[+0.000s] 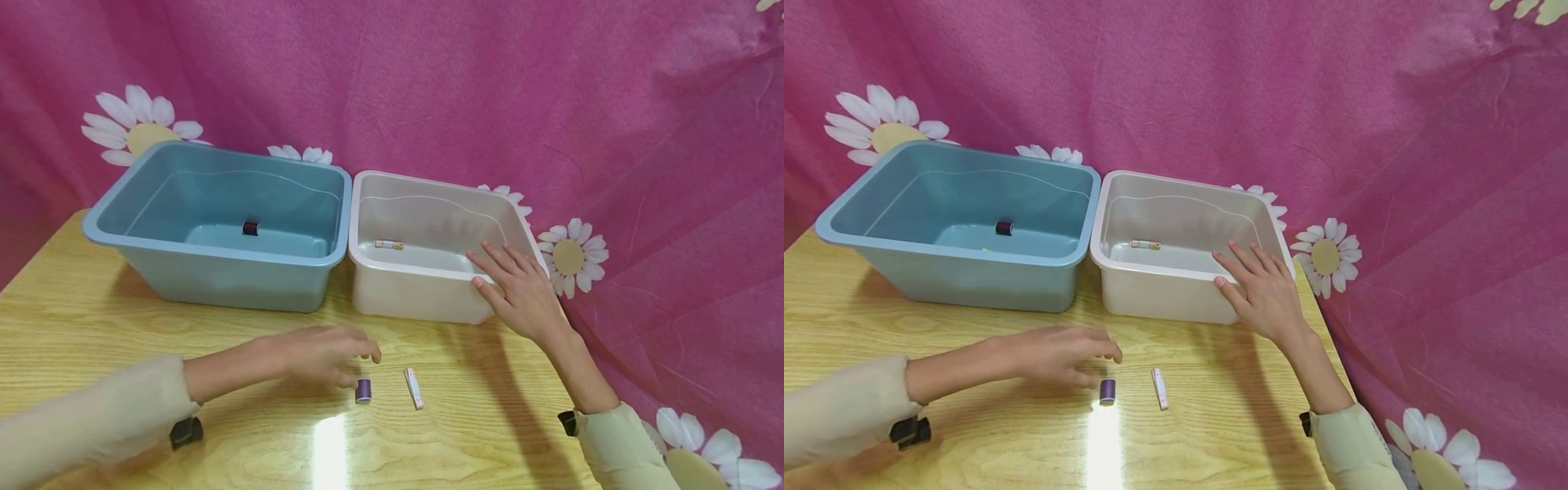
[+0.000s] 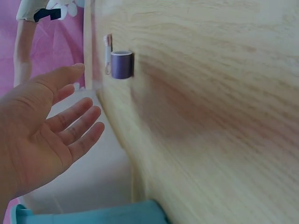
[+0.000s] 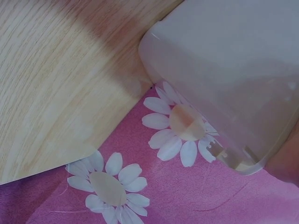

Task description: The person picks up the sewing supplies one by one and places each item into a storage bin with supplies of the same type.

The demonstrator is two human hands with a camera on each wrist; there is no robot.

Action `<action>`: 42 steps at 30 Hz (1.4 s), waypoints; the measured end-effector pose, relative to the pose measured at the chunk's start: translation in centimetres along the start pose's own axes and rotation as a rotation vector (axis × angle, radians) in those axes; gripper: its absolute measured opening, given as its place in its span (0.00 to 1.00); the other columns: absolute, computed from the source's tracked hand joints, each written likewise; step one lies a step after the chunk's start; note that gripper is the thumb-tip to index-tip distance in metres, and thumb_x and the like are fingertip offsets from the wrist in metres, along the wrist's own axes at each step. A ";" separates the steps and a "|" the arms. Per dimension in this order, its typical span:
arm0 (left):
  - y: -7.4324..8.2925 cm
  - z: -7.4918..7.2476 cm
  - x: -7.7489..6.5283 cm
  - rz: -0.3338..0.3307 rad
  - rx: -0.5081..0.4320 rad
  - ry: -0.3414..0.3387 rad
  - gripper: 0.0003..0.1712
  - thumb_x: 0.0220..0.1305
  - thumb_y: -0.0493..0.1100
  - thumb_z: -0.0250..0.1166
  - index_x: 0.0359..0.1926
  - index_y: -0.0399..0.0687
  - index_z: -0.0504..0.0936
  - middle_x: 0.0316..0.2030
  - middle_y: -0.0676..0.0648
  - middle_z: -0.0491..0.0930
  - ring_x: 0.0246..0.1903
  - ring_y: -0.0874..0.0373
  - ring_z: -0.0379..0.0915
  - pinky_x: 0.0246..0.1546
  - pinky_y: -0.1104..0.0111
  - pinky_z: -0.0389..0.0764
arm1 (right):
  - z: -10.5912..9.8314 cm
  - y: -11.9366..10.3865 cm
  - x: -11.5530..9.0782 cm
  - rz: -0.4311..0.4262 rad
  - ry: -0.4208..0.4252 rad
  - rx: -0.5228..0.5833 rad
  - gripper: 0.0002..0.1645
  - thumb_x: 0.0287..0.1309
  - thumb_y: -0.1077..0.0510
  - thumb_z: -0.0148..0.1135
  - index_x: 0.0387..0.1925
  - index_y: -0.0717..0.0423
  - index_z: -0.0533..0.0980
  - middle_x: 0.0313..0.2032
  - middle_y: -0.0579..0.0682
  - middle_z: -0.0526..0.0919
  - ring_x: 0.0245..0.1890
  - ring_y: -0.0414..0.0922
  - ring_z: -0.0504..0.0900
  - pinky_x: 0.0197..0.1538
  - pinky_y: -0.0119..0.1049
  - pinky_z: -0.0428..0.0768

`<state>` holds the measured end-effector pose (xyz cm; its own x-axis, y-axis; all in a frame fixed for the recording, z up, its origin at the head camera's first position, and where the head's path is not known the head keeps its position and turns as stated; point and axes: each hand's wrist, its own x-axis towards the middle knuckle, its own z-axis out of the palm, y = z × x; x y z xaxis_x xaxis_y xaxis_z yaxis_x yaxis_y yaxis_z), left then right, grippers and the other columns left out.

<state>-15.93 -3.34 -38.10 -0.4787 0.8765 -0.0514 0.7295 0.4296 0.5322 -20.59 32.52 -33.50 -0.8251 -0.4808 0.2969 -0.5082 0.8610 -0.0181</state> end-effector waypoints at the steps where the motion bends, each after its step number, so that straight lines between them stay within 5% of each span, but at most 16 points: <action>1: 0.0 0.2 0.1 0.002 0.001 -0.005 0.20 0.65 0.42 0.70 0.57 0.50 0.79 0.51 0.48 0.78 0.51 0.58 0.75 0.49 0.63 0.78 | 0.0 0.0 0.0 0.003 0.000 0.000 0.31 0.73 0.40 0.48 0.73 0.39 0.66 0.73 0.49 0.62 0.71 0.61 0.59 0.68 0.62 0.56; 16: -0.9 2.6 0.5 0.008 -0.018 -0.093 0.20 0.63 0.35 0.67 0.56 0.50 0.81 0.51 0.52 0.78 0.46 0.66 0.71 0.48 0.71 0.76 | -0.1 0.0 0.0 0.013 -0.011 -0.001 0.31 0.73 0.40 0.48 0.73 0.39 0.66 0.73 0.49 0.62 0.72 0.60 0.58 0.66 0.63 0.57; 31: -1.0 3.4 0.8 0.037 -0.017 -0.084 0.18 0.62 0.28 0.63 0.46 0.53 0.84 0.44 0.56 0.77 0.45 0.66 0.72 0.44 0.74 0.75 | -0.1 -0.1 0.0 0.014 -0.012 -0.001 0.31 0.73 0.40 0.48 0.72 0.40 0.67 0.73 0.49 0.62 0.72 0.60 0.58 0.66 0.64 0.56; 42: -1.6 3.8 0.5 0.067 -0.029 -0.036 0.09 0.68 0.34 0.63 0.44 0.51 0.84 0.41 0.57 0.77 0.41 0.66 0.73 0.42 0.76 0.75 | 0.0 -0.1 0.1 0.017 -0.004 0.003 0.31 0.73 0.39 0.48 0.72 0.39 0.67 0.73 0.48 0.63 0.72 0.59 0.58 0.66 0.64 0.57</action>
<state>-15.53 -2.79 -42.18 -0.4109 0.9106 -0.0450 0.7445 0.3636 0.5599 -20.60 32.41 -33.45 -0.8343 -0.4670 0.2929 -0.4951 0.8685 -0.0254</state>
